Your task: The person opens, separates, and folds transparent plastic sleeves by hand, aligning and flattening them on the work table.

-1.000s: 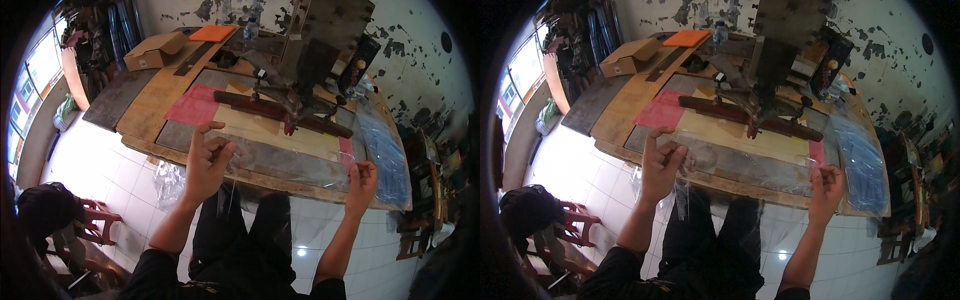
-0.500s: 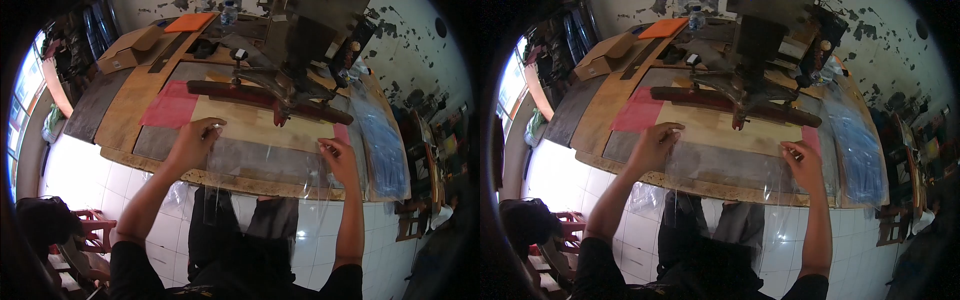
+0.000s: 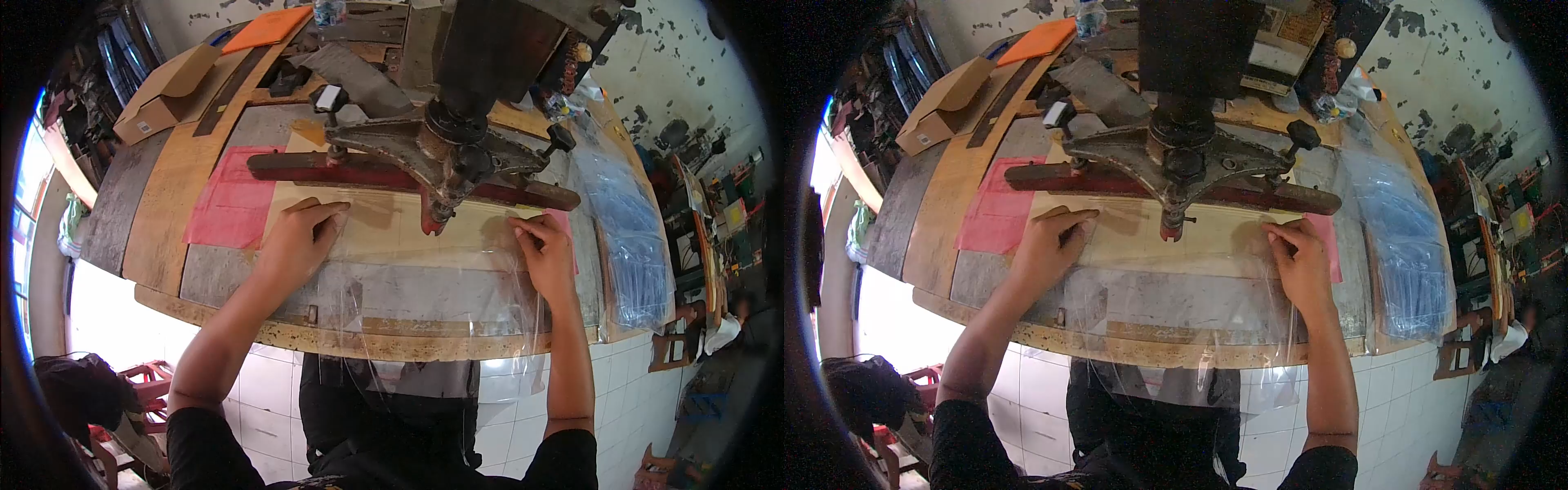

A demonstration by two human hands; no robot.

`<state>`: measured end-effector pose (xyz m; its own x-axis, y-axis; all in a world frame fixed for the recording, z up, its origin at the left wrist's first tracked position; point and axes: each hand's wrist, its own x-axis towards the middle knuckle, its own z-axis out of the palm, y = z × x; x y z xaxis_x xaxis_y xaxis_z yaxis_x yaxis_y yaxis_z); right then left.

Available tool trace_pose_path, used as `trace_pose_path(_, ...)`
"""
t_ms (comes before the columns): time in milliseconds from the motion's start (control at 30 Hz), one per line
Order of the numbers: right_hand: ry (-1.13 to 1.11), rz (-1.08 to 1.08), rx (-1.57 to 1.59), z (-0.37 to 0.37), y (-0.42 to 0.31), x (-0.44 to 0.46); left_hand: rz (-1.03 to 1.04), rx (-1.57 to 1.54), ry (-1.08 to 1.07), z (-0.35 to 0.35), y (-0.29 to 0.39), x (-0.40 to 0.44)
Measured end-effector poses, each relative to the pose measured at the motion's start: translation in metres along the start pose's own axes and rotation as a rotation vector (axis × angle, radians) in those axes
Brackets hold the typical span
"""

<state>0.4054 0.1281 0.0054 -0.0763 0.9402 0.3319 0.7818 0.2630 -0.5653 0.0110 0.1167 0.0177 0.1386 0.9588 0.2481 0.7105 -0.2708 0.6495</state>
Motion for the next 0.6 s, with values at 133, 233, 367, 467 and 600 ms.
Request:
trace_pose_path(133,0.003,0.064,0.016,-0.003,-0.003,0.002,0.028,0.004,0.011,0.004,-0.002,0.001)
trace_pose_path(233,0.001,0.109,0.063,-0.002,-0.005,0.003,0.018,-0.014,0.025,0.004,-0.002,0.002)
trace_pose_path(367,0.056,0.085,0.046,-0.002,0.002,0.006,-0.043,-0.005,-0.015,0.002,0.002,0.004)
trace_pose_path(467,0.07,0.051,0.02,-0.002,-0.001,0.006,-0.139,-0.027,-0.067,-0.003,0.011,0.004)
trace_pose_path(600,0.042,0.072,0.009,0.0,0.0,0.005,-0.055,-0.005,-0.011,0.001,0.004,0.003)
